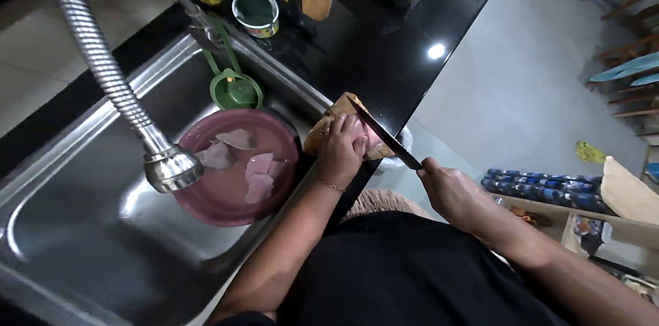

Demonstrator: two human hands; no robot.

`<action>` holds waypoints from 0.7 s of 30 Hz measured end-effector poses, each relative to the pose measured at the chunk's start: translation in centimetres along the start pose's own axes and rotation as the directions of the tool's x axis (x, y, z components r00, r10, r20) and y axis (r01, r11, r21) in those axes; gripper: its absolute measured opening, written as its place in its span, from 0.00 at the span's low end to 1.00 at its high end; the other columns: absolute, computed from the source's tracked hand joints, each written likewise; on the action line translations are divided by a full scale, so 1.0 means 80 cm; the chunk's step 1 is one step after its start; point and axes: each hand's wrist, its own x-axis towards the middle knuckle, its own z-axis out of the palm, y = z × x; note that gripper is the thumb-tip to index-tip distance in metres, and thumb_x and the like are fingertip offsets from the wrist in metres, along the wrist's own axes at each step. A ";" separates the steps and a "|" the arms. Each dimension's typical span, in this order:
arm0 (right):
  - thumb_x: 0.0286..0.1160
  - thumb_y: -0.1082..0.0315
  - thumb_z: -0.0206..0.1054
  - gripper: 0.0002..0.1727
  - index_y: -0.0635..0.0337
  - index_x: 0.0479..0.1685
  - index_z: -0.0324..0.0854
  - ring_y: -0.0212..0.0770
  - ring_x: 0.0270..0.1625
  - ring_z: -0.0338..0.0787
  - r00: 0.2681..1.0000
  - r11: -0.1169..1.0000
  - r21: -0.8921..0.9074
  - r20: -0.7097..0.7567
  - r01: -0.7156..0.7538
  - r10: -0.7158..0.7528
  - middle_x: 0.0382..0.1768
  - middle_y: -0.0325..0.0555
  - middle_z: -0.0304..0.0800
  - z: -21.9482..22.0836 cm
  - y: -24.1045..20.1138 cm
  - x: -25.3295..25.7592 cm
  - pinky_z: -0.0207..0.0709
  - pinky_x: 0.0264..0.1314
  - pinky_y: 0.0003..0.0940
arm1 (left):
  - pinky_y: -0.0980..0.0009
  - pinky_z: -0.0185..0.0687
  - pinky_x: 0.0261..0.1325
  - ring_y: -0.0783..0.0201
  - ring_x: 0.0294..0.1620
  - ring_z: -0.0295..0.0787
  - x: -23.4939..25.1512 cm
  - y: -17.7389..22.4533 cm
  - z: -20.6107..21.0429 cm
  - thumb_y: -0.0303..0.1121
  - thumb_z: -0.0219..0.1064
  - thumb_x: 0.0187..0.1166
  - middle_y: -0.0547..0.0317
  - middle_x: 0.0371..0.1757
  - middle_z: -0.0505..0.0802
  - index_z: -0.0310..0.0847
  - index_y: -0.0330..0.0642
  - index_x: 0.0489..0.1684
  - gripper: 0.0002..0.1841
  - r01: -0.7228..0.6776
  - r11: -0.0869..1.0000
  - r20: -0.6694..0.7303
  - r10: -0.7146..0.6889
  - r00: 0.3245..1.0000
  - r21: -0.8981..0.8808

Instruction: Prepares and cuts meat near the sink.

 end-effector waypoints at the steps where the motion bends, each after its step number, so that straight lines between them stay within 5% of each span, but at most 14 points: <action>1: 0.97 0.58 0.43 0.20 0.65 0.59 0.74 0.58 0.42 0.91 1.000 1.000 0.009 0.021 0.000 0.000 0.35 0.57 0.85 -0.004 -0.005 0.005 0.83 0.46 0.54 | 0.41 0.72 0.78 0.38 0.78 0.78 0.000 0.001 -0.001 0.32 0.74 0.76 0.37 0.76 0.83 0.81 0.34 0.73 0.25 0.005 1.000 0.012 -0.005 1.000 -0.011; 6: 0.96 0.59 0.45 0.20 0.66 0.60 0.75 0.59 0.49 0.92 0.998 0.999 0.017 0.050 0.028 -0.029 0.41 0.60 0.88 -0.013 -0.029 0.056 0.82 0.53 0.55 | 0.42 0.73 0.77 0.39 0.76 0.80 0.000 -0.003 0.005 0.30 0.75 0.73 0.40 0.75 0.84 0.83 0.34 0.70 0.24 -0.063 0.998 -0.036 0.063 0.997 -0.006; 11: 0.97 0.53 0.45 0.19 0.61 0.57 0.73 0.51 0.37 0.91 0.998 0.999 0.048 0.060 0.021 -0.024 0.36 0.53 0.85 -0.019 -0.045 0.091 0.85 0.42 0.49 | 0.43 0.73 0.77 0.39 0.75 0.79 0.000 -0.001 0.005 0.28 0.74 0.74 0.41 0.73 0.85 0.84 0.34 0.68 0.22 -0.046 0.999 -0.039 0.045 0.998 -0.017; 15: 0.96 0.58 0.45 0.19 0.64 0.61 0.74 0.59 0.49 0.92 0.998 1.000 -0.003 0.057 -0.003 0.003 0.41 0.59 0.88 -0.010 -0.028 0.053 0.83 0.54 0.57 | 0.43 0.75 0.75 0.40 0.73 0.82 0.001 -0.001 0.007 0.30 0.75 0.74 0.41 0.70 0.87 0.84 0.34 0.66 0.21 -0.045 0.999 -0.066 0.046 0.997 0.004; 21: 0.97 0.57 0.44 0.20 0.65 0.62 0.73 0.60 0.44 0.92 0.996 0.997 -0.018 0.053 -0.075 0.076 0.36 0.59 0.87 0.001 0.000 0.001 0.83 0.47 0.57 | 0.40 0.69 0.80 0.38 0.77 0.79 0.001 -0.003 0.006 0.32 0.73 0.76 0.37 0.75 0.84 0.83 0.32 0.69 0.23 -0.026 1.000 -0.030 0.025 0.999 -0.016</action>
